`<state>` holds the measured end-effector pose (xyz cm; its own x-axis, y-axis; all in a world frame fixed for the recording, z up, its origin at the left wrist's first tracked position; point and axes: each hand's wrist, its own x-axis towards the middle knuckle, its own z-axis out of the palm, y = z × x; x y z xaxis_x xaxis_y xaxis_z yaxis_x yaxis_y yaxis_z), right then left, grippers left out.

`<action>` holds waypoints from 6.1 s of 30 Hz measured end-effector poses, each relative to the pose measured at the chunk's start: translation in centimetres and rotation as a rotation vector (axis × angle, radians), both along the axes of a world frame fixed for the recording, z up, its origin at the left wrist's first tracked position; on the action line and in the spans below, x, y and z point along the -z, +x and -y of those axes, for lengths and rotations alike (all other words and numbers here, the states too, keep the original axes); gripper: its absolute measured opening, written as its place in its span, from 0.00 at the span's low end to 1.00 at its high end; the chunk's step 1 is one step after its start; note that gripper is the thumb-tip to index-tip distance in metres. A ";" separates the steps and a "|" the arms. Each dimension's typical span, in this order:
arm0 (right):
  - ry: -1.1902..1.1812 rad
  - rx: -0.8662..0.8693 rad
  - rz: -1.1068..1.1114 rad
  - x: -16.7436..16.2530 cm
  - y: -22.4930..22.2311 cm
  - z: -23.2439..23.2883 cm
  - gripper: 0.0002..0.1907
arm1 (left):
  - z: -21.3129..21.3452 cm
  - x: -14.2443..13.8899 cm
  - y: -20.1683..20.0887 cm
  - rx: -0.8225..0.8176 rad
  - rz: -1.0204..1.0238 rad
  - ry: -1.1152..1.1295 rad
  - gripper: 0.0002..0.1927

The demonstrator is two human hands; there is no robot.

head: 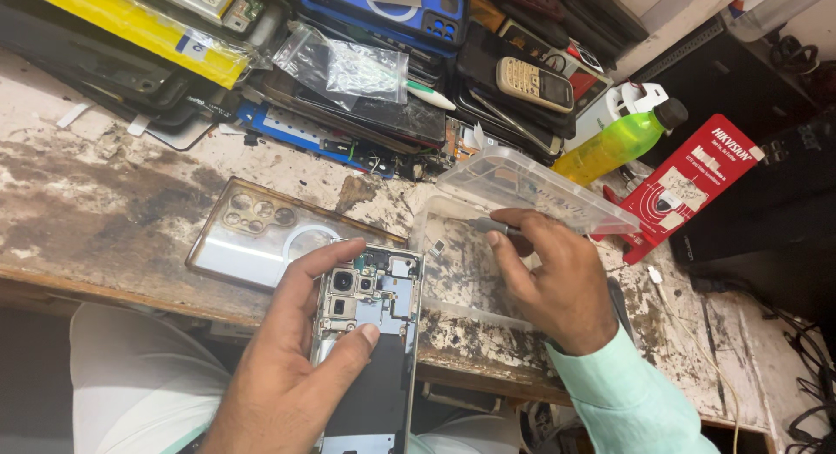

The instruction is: The person uses a screwdriver to remove screws from the internal frame of a disassembled smartphone. They then reassemble the device by attaching the screen and back cover. Finally, the person powers on the phone to check the display, which shows a vertical green line.

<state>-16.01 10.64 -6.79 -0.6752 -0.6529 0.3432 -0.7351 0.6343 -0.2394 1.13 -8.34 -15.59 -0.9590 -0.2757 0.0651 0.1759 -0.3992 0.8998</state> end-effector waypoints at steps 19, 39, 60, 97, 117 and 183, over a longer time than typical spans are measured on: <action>-0.259 -0.001 0.100 -1.6 8.5 -1.9 0.11 | -1.2 -3.4 -1.7 0.109 0.221 0.088 0.12; -0.286 -0.027 0.113 -1.3 9.2 -1.6 0.14 | -0.7 -2.8 -1.2 0.125 0.240 0.117 0.11; -0.410 -0.110 0.173 -1.5 8.1 -1.8 0.10 | -0.3 -2.8 -0.7 0.019 0.130 -0.208 0.10; 0.445 -0.256 -0.146 -7.0 8.0 -1.1 0.16 | -0.5 -3.3 1.7 0.126 0.116 -0.533 0.09; 0.530 -0.302 -0.164 -8.2 7.5 0.7 0.17 | -0.2 -3.2 1.4 0.044 0.103 -0.521 0.09; -0.386 -0.134 0.112 -1.2 11.5 -1.6 0.11 | 0.1 -3.6 1.3 0.092 0.080 -0.279 0.11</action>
